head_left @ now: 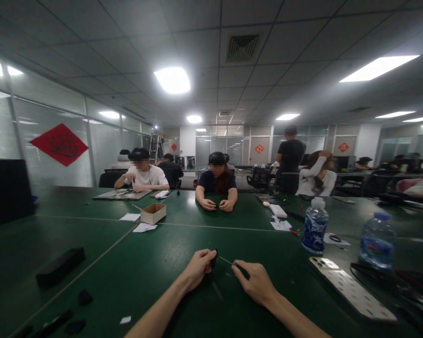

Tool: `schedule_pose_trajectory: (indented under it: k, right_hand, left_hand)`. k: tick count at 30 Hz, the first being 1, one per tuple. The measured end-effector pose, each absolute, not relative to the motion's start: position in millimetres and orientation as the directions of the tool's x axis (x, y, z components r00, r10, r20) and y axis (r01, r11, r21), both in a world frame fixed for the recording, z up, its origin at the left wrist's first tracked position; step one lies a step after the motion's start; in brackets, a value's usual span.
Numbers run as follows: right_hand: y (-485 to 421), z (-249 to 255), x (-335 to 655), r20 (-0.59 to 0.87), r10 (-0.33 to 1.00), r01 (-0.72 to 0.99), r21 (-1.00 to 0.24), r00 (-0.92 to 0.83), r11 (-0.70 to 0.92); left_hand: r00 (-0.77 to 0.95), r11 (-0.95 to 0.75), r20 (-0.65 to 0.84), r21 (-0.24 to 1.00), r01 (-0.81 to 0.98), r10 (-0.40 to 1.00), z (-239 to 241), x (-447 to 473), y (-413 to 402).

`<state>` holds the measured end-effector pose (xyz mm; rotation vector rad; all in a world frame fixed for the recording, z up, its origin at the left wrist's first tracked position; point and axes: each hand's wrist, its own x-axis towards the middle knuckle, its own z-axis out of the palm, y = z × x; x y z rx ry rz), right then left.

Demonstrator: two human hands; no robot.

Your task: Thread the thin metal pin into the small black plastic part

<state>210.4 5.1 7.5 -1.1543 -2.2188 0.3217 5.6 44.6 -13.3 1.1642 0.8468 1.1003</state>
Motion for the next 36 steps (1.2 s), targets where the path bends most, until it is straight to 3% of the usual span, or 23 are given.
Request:
schedule_pose_trajectory:
  k: [8, 36]
  right_hand:
    - [4.8, 3.4, 210.5, 0.456, 0.718, 0.598, -0.403, -0.526, 0.693]
    - [8.6, 0.2, 213.3, 0.459, 0.73, 0.617, -0.399, -0.506, 0.678]
  left_hand:
    - [0.24, 0.022, 0.039, 0.968, -0.248, 0.97, -17.8, 5.4, 48.0]
    - [0.276, 0.016, 0.053, 0.97, -0.242, 0.96, -15.7, 7.0, 47.4]
